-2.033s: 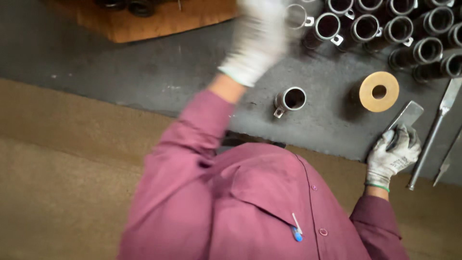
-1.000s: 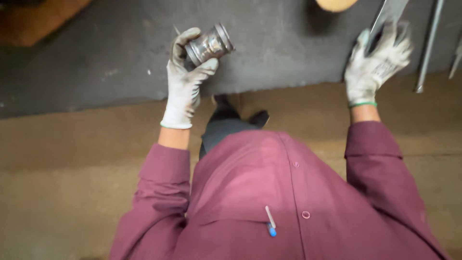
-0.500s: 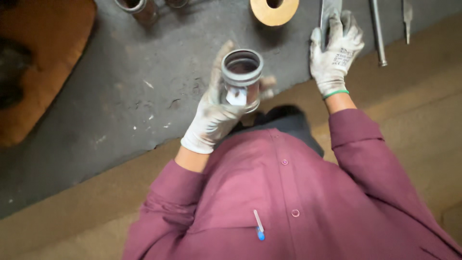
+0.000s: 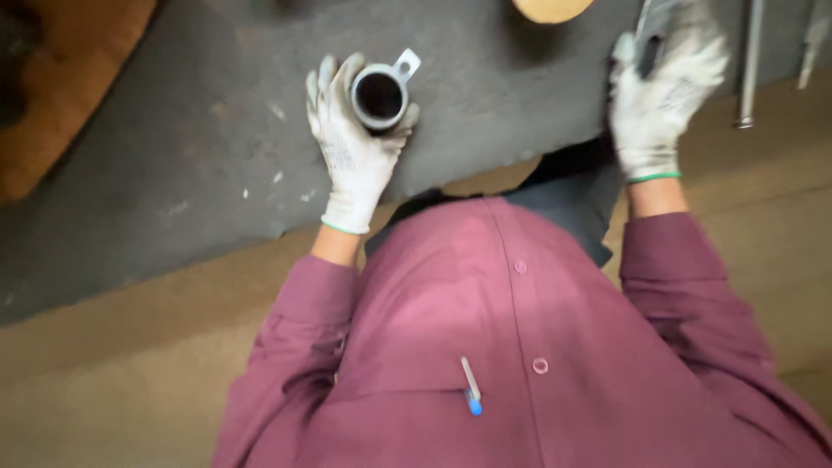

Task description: The person picks up cylindrical metal sleeve parts one at a time from the workbench and files the inner and outer edges using a flat file held in the right hand while the left hand holds and rotates the part. Filed parts are placed in a growing group of finished sleeves on the bench.

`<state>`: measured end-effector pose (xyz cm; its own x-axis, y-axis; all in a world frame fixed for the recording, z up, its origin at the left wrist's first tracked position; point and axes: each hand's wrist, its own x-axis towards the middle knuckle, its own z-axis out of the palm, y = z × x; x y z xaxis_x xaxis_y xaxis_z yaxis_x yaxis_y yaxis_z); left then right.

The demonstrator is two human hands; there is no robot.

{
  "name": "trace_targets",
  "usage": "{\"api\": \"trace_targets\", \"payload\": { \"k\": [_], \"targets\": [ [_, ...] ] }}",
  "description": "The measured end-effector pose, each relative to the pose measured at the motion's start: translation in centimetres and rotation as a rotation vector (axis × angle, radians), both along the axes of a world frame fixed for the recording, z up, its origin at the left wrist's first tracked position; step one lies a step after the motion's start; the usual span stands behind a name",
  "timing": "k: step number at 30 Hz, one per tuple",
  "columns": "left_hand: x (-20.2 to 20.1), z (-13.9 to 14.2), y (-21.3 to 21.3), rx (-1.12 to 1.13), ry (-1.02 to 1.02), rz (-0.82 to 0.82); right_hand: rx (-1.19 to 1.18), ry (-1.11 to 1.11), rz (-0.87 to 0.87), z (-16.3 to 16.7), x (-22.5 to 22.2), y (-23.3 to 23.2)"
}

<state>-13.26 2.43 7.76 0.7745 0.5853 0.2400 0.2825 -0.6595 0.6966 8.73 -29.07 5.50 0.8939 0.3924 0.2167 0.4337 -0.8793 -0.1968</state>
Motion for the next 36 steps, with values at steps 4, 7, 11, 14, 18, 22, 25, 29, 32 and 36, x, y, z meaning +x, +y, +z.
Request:
{"api": "trace_targets", "payload": {
  "k": [4,7,11,14,18,22,25,29,32,36],
  "targets": [
    [-0.3,1.1,1.7,-0.066,0.042,-0.075,0.174,0.271,-0.120,2.3,2.5,0.5],
    [0.6,1.5,1.5,-0.148,0.016,-0.128,0.548,0.435,0.023,3.1,2.9,0.9],
    [1.3,1.9,0.7,-0.122,0.003,-0.146,0.093,0.090,0.127,4.2,2.2,-0.2],
    [1.6,2.7,0.7,-0.135,0.032,-0.163,0.099,0.059,0.094,4.7,1.5,-0.2],
    [4.0,3.3,-0.2,-0.608,-0.039,-0.246,0.186,0.101,0.101,5.6,1.3,0.2],
    [9.4,2.2,-2.1,-0.594,-0.124,-0.416,0.576,0.569,-0.016,5.9,0.6,0.0],
    [11.3,1.6,-3.0,-0.549,-0.142,-0.437,0.632,0.700,-0.161,5.1,0.3,-0.6],
    [11.6,1.9,-3.6,-0.663,-0.189,-0.449,0.903,0.770,-0.167,4.9,-0.3,-1.5],
    [10.3,2.7,-3.1,-0.573,-0.047,-0.401,0.962,0.835,-0.147,7.4,-2.4,-2.2],
    [6.7,3.4,-1.8,-0.196,0.004,-0.429,1.204,1.093,-0.096,10.8,-6.5,-0.8]
  ]
}}
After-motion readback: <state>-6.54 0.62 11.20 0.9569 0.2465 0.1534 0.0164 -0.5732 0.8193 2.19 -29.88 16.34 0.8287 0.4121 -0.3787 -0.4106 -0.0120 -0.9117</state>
